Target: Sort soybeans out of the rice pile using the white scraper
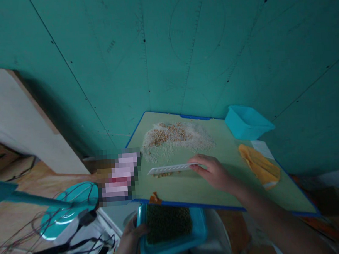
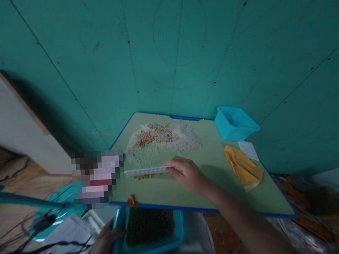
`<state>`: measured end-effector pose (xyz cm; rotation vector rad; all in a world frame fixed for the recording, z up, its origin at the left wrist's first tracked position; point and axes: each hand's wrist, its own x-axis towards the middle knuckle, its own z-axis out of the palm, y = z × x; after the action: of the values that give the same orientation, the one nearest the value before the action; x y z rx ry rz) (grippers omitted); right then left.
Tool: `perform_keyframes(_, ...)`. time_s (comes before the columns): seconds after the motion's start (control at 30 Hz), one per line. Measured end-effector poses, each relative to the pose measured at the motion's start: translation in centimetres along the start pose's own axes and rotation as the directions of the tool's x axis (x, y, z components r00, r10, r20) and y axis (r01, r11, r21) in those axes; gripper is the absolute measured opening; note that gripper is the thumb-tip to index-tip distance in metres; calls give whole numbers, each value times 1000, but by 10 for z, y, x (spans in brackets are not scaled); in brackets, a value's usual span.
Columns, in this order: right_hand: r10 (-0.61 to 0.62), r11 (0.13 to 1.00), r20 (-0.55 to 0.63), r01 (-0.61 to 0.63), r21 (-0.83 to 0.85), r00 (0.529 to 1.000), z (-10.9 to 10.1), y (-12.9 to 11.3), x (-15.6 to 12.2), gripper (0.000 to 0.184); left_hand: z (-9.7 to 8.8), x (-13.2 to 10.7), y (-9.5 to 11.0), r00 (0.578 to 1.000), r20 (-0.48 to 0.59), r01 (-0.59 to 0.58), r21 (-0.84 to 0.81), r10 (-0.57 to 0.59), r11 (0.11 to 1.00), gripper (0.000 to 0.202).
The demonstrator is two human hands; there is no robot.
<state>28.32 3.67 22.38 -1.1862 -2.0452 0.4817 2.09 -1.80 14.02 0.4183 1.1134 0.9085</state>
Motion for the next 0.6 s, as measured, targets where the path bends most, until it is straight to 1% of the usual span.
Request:
perform_keyframes(0.2,-11,1000,13,11,14,1000,-1,-1,-3,17,-1,-1,1,1000,-19,-3,6,3,1000,27)
perform_keyframes(0.37,-20,1000,19,20,18,1000,-4,-2,-5,16,-3,1,-1,999,33,8,18,-9,1000,28)
perform_keyframes(0.6,-44,998,34,42,35,998,-8,-6,-9,14,-10,8,-6,1000,21,-15,74,14,997,27)
